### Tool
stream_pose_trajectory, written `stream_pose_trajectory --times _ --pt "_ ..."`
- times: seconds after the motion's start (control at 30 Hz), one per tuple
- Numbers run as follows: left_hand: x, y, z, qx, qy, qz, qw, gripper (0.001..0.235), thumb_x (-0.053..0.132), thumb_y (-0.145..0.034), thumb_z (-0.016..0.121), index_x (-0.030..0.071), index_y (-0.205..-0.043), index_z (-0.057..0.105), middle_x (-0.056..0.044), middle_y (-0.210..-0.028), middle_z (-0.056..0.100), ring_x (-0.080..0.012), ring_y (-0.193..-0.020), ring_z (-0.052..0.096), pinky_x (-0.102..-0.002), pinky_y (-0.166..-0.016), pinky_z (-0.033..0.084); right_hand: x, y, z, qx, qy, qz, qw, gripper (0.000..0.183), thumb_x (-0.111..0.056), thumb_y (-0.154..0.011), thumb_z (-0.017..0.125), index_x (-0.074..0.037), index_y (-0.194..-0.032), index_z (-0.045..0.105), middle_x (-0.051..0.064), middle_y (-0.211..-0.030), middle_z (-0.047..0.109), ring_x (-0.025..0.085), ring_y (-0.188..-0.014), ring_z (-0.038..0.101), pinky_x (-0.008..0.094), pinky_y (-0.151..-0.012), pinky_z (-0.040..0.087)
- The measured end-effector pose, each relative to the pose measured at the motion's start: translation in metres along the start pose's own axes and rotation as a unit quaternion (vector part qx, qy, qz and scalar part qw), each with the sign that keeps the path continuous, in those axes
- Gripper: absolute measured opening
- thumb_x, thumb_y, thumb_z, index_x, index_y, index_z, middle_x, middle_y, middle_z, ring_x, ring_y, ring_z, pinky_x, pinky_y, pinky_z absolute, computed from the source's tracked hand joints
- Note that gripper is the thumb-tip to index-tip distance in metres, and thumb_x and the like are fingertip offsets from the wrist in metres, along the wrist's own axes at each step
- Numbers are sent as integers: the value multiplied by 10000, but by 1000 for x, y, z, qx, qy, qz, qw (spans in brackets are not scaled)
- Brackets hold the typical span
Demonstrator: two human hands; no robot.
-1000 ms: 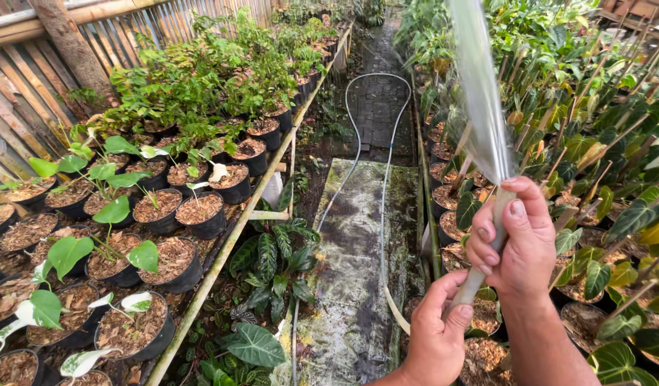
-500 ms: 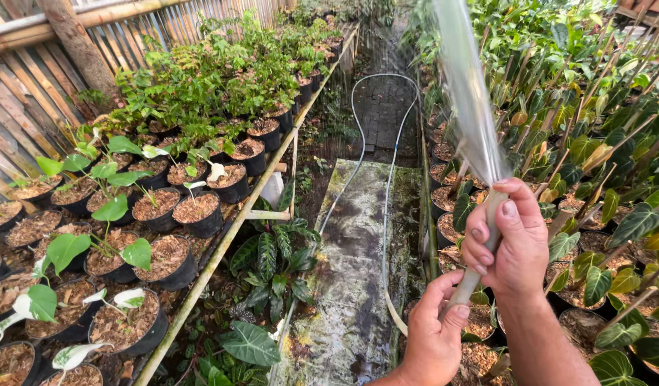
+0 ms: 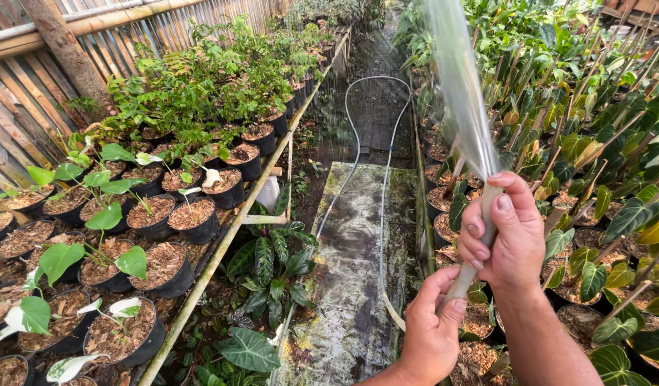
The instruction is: The person waters potted plants on wooden racks in an outdoor nursery area using a clear plastic hose held by hand.
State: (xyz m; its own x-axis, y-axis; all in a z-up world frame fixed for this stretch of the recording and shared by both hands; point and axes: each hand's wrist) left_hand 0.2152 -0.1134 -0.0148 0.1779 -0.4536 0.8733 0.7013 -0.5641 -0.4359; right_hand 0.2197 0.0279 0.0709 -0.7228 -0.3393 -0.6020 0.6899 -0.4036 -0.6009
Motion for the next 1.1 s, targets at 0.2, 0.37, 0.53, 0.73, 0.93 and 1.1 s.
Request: stream_pose_trajectory --times 0.2,0.37,0.53,0.73,0.93,1.1 --pt "1 -2 -4 -4 33 -30 999 324 68 -1059 576 49 -1382 571 -11 -1074 643 -66 -847 528 -241 -742 468 3 -3 6 0 15 -3 1000 216 -211 -1133 487 -166 -1338 538 108 -764 500 103 -463 405 247 -384 375" --pt "0 -3 -7 -3 47 -56 997 344 50 -1048 571 52 -1392 560 -8 -1065 629 -64 -870 537 -239 -758 475 5 -5 10 -1 23 -4 1000 214 -211 -1136 488 -168 -1339 542 109 -756 501 99 -464 403 240 -384 370" --pt "2 -5 -13 -9 32 -32 999 338 48 -1056 573 42 -1393 552 -14 -1099 650 -73 -909 556 -245 -824 491 8 -6 14 6 25 -2 1000 214 -212 -1132 488 -172 -1336 541 107 -756 504 98 -460 403 239 -381 370" --pt "3 -5 -16 -10 34 -33 999 343 66 -1051 578 32 -1392 555 -19 -1106 658 -80 -910 556 -252 -828 493 11 -7 15 5 21 -6 1000 211 -207 -1139 484 -170 -1340 537 110 -765 508 98 -466 403 240 -385 372" --pt "-2 -4 -19 -24 50 -27 998 346 76 -1058 581 31 -1399 541 -8 -1088 635 -78 -923 554 -250 -837 489 11 -5 16 7 20 -8 1000 213 -203 -1136 482 -173 -1338 539 108 -765 508 98 -463 405 238 -384 373" --pt "-3 -3 -20 -21 50 -17 998 333 71 -1064 578 30 -1394 555 -13 -1061 633 -80 -906 545 -252 -831 486 13 -5 15 5 23 -5 1000 213 -209 -1135 487 -173 -1338 540 106 -764 504 100 -467 406 240 -385 371"
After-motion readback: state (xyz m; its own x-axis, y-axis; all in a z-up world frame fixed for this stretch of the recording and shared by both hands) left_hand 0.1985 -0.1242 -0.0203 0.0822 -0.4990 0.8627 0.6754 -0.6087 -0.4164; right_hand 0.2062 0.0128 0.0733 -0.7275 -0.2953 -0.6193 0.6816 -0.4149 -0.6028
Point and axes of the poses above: each hand's wrist, its own y-axis away from the middle knuckle, its own z-axis out of the palm, x = y × z
